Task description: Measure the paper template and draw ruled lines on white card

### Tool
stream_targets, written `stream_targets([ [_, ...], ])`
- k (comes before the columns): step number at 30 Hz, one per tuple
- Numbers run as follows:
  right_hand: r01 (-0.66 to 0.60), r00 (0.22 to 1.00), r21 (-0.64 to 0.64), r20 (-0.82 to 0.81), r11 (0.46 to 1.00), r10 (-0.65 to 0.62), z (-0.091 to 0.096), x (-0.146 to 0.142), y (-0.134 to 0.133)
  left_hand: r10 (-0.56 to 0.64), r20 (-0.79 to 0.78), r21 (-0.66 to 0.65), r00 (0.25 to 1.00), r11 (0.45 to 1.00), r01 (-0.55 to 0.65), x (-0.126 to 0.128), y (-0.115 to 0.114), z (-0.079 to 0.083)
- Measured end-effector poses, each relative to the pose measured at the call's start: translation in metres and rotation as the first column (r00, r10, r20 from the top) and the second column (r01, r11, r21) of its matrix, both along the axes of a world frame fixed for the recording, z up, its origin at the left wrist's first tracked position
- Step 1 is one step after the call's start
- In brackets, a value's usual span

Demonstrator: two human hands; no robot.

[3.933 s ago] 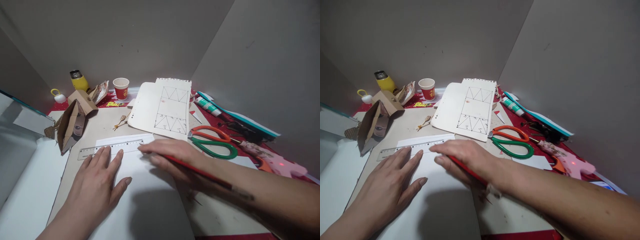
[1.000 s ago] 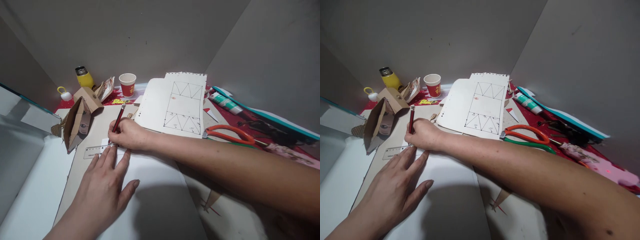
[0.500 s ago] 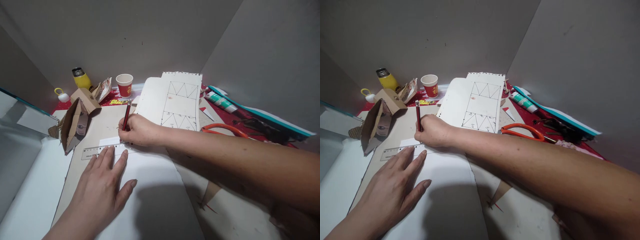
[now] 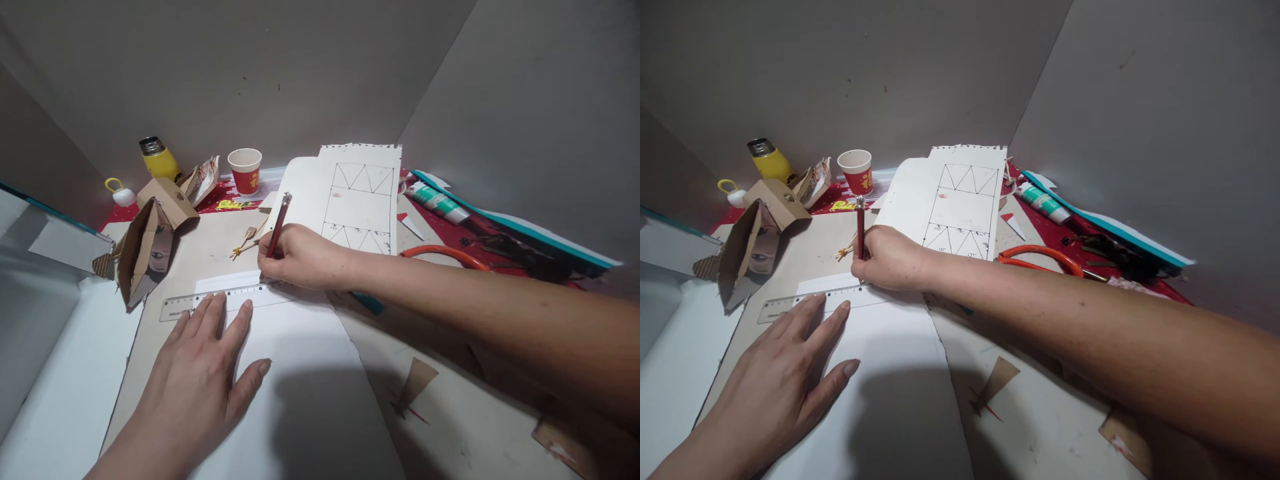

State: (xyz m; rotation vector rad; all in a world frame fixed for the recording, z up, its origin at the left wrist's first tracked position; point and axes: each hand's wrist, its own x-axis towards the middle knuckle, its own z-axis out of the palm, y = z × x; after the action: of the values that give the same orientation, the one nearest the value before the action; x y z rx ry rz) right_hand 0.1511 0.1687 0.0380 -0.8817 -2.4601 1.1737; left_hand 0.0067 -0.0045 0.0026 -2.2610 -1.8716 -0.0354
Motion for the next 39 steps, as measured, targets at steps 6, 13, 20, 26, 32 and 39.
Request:
stream_targets([
  [6,0.013,1.000,-0.031,-0.019,0.999,-0.013,-0.003,0.005,0.001,0.002,-0.012,0.000,1.000,1.000,-0.002,0.001,0.000,0.000],
  [13,0.057,0.943,-0.204,-0.310,0.977,-0.120,0.003,0.021,-0.006,0.028,-0.022,-0.050,0.999,0.998,-0.029,0.001,0.001,0.008],
  [20,0.171,0.918,-0.073,-0.352,0.983,-0.186,-0.007,0.069,-0.039,0.080,-0.072,-0.226,0.994,0.969,-0.095,0.022,-0.015,0.028],
  [26,0.131,0.975,0.325,-0.216,0.937,-0.061,-0.019,0.104,-0.093,0.084,-0.074,-0.249,0.994,0.963,-0.100,0.029,-0.023,0.034],
  [32,-0.046,0.999,0.462,-0.004,0.886,0.054,-0.025,0.113,-0.135,0.089,-0.036,-0.218,0.995,0.971,-0.095,0.023,-0.027,0.025],
  [39,-0.151,0.983,0.391,0.155,0.908,0.096,-0.025,0.118,-0.167,0.015,-0.011,-0.217,1.000,0.976,-0.017,0.031,-0.036,0.038],
])
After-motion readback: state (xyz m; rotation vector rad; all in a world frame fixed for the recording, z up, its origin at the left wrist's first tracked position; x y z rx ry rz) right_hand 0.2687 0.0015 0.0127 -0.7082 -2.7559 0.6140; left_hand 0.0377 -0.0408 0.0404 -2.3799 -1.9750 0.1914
